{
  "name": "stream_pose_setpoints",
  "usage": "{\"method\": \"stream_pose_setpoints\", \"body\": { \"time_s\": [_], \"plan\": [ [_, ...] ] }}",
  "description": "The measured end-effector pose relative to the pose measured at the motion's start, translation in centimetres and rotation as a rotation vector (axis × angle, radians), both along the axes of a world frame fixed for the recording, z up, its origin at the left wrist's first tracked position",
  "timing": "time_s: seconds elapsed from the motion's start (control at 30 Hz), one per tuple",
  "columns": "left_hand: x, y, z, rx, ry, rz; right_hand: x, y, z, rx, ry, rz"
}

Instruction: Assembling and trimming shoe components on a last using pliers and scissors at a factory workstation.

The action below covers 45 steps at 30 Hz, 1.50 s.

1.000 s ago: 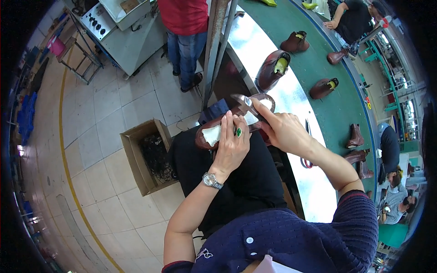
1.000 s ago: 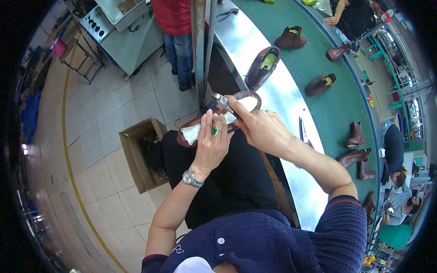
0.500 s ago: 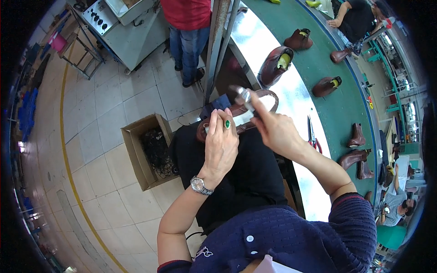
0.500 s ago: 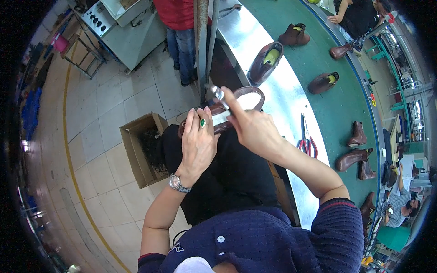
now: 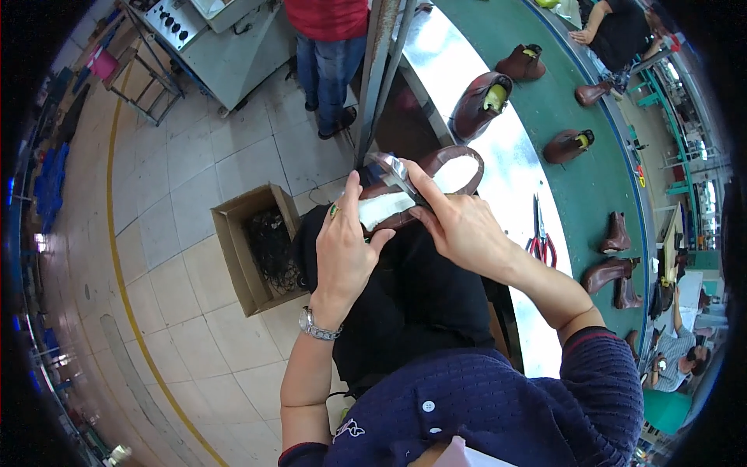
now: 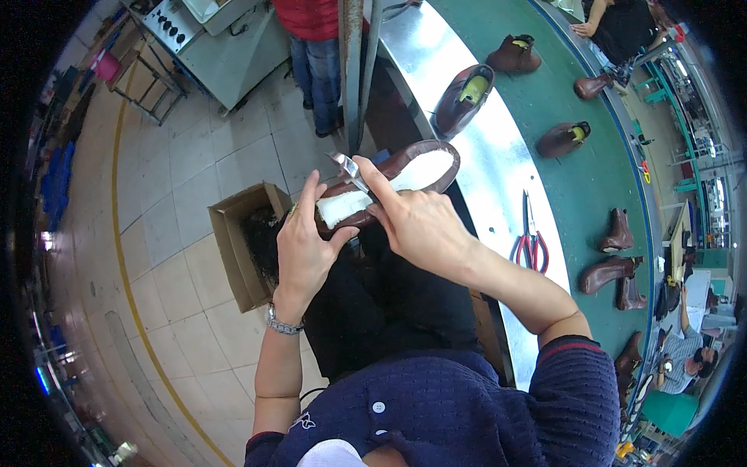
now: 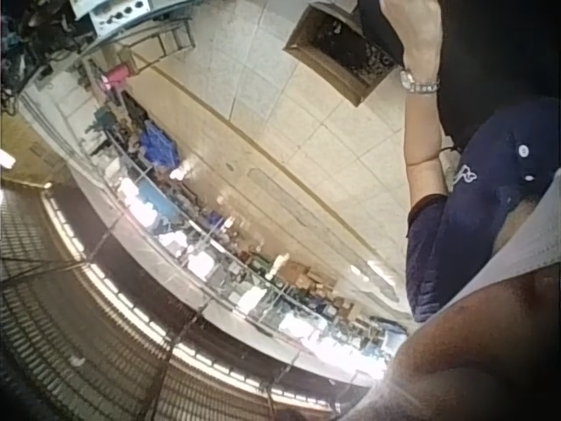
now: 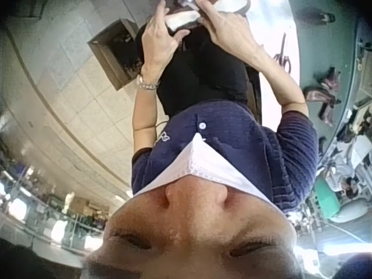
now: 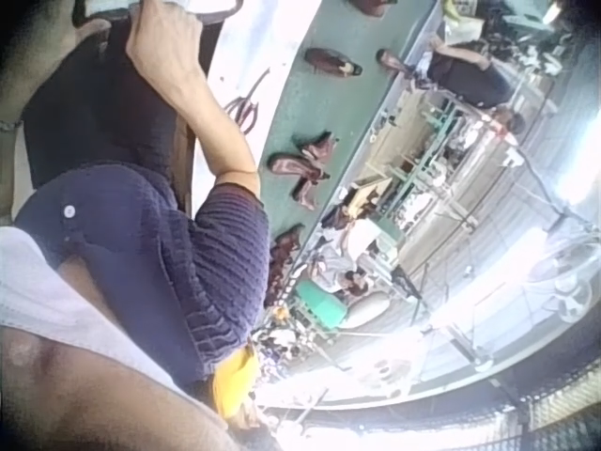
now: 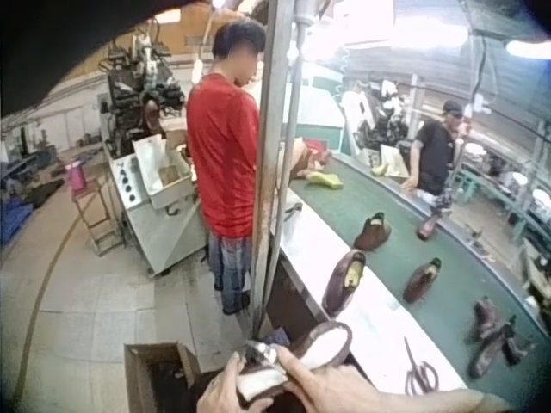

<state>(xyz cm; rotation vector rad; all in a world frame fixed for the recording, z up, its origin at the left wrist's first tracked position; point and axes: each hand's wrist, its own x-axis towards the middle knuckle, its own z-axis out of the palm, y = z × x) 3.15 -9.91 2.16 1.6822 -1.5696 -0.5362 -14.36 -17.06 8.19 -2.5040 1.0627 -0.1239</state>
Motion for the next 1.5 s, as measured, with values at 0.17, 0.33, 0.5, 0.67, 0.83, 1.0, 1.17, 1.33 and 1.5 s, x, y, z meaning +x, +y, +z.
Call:
{"method": "stream_pose_setpoints", "body": {
  "time_s": [0.17, 0.33, 0.5, 0.67, 0.83, 1.0, 1.17, 1.33, 1.5],
  "plan": [
    [-0.2, -0.4, -0.1, -0.013, 0.046, 0.029, 0.0, -0.9, -0.9, 0.013, 0.035, 0.023],
    [1.0, 0.1, 0.2, 0.039, 0.199, -0.026, -1.3, -3.6, -0.1, -0.199, -0.091, -0.102],
    [-0.7, 3.6, -1.8, 0.164, 0.521, 0.176, -5.7, -3.0, -0.9, -0.110, 0.037, -0.096],
    [-3.8, 5.0, -3.0, 0.542, 1.571, 0.098, -7.6, 1.1, -1.0, 0.448, -0.252, -0.348],
    [-3.6, 5.5, -2.0, 0.470, 1.282, -0.016, -9.3, 1.8, -2.2, 0.771, -0.467, -0.446],
    [-3.6, 8.1, -2.2, 0.229, 0.818, -0.208, -11.0, 2.7, -3.2, 1.080, -0.688, -0.312],
    [-4.3, 9.7, -7.7, 0.212, 0.785, -0.269, -10.4, 4.8, -3.4, 1.403, -0.586, -0.198],
    [-3.3, 9.6, -7.4, 0.321, 0.892, -0.428, -10.0, 6.9, -4.3, 1.450, -0.426, -0.179],
    [-3.5, 8.4, -7.8, 0.249, 1.208, -0.285, -9.5, 7.4, -4.7, 1.491, -0.314, -0.166]
  ]
}}
